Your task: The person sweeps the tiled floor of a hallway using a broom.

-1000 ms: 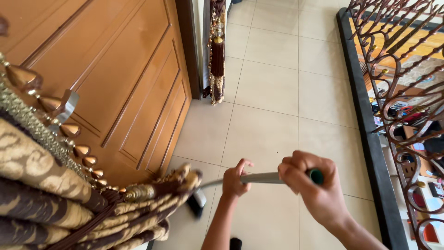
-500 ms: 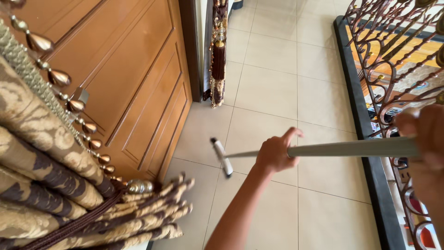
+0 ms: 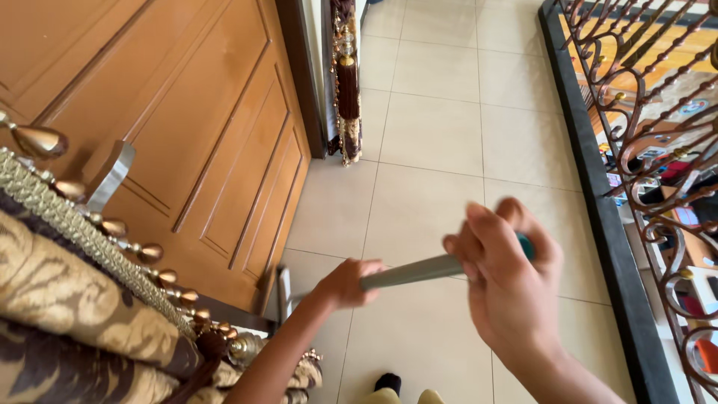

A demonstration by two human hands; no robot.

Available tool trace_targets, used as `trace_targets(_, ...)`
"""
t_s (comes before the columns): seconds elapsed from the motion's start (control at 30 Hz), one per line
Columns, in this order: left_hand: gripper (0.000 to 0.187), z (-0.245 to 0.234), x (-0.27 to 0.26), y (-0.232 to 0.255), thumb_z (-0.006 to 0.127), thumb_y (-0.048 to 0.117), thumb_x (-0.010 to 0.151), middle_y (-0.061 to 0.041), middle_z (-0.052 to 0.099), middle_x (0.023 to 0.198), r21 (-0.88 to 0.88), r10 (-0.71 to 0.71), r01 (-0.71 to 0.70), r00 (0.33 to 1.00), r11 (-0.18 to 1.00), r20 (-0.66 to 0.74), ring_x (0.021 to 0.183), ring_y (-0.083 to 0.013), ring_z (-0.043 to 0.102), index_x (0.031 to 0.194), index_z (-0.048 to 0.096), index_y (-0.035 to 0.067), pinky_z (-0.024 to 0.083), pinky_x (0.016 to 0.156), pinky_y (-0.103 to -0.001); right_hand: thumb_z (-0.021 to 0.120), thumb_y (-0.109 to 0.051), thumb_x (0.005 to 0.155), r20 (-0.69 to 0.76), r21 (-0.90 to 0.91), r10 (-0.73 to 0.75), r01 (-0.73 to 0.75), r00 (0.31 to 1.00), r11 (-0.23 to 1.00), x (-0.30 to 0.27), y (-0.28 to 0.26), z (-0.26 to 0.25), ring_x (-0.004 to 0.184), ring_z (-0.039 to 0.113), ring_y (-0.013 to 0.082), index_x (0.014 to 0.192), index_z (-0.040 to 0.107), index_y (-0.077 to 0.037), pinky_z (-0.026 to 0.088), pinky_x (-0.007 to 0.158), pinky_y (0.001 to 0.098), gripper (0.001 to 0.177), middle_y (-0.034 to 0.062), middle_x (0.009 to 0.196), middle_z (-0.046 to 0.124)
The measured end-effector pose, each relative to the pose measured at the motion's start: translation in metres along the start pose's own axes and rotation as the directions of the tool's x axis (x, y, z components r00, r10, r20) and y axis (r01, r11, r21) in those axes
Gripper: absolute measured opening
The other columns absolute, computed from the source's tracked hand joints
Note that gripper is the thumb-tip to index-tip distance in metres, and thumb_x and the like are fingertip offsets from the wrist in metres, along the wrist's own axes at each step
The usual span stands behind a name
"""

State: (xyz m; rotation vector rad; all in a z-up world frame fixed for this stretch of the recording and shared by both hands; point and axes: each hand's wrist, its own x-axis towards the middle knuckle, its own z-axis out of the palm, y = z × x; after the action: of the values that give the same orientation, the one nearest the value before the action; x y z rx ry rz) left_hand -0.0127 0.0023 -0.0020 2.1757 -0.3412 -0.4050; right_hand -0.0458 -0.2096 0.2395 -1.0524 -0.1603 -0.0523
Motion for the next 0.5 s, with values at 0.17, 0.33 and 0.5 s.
trace_targets(0.17, 0.043, 0.02, -0.052, 0.004, 0.059, 0.012, 0.079, -0.002, 0.062, 0.065, -0.148, -0.193, 0.2, 0.979, 0.969, 0.058, 0.056, -0.0126, 0.059, 0.121, 0.065, 0.015, 0.052, 0.056, -0.033, 0.062, -0.003, 0.094, -0.087, 0.005, 0.164, -0.164, 0.983, 0.986, 0.027, 0.017, 0.015, 0.05, 0.035, 0.0105, 0.061, 0.037, -0.014, 0.046, 0.065, 0.0342, 0.043, -0.0036, 0.055, 0.033)
trace_targets(0.33, 0.049, 0.039, -0.077, -0.024, 0.057, 0.007, 0.08, 0.0, 0.054, 0.059, -0.26, -0.369, 0.363, 0.929, 0.895, 0.028, 0.049, -0.013, 0.051, 0.127, 0.062, 0.019, 0.048, 0.05, -0.037, 0.054, 0.002, 0.09, -0.138, 0.003, 0.313, -0.315, 0.94, 0.949, 0.035, 0.063, 0.022, 0.049, 0.037, 0.0136, 0.063, 0.049, -0.007, 0.046, 0.057, 0.0355, 0.028, 0.0027, 0.063, 0.053)
trace_targets(0.5, 0.047, 0.07, -0.082, -0.068, 0.053, 0.004, 0.074, -0.002, 0.056, 0.054, -0.204, -0.067, 0.032, 0.983, 0.978, -0.171, 0.048, -0.0118, 0.052, 0.114, 0.075, 0.015, 0.049, 0.051, -0.031, 0.057, 0.004, 0.088, 0.227, -0.034, 0.385, -0.388, 0.894, 0.921, 0.018, 0.086, 0.012, 0.052, 0.033, 0.0089, 0.06, 0.038, -0.01, 0.037, 0.052, 0.0273, 0.036, -0.0007, 0.06, 0.04)
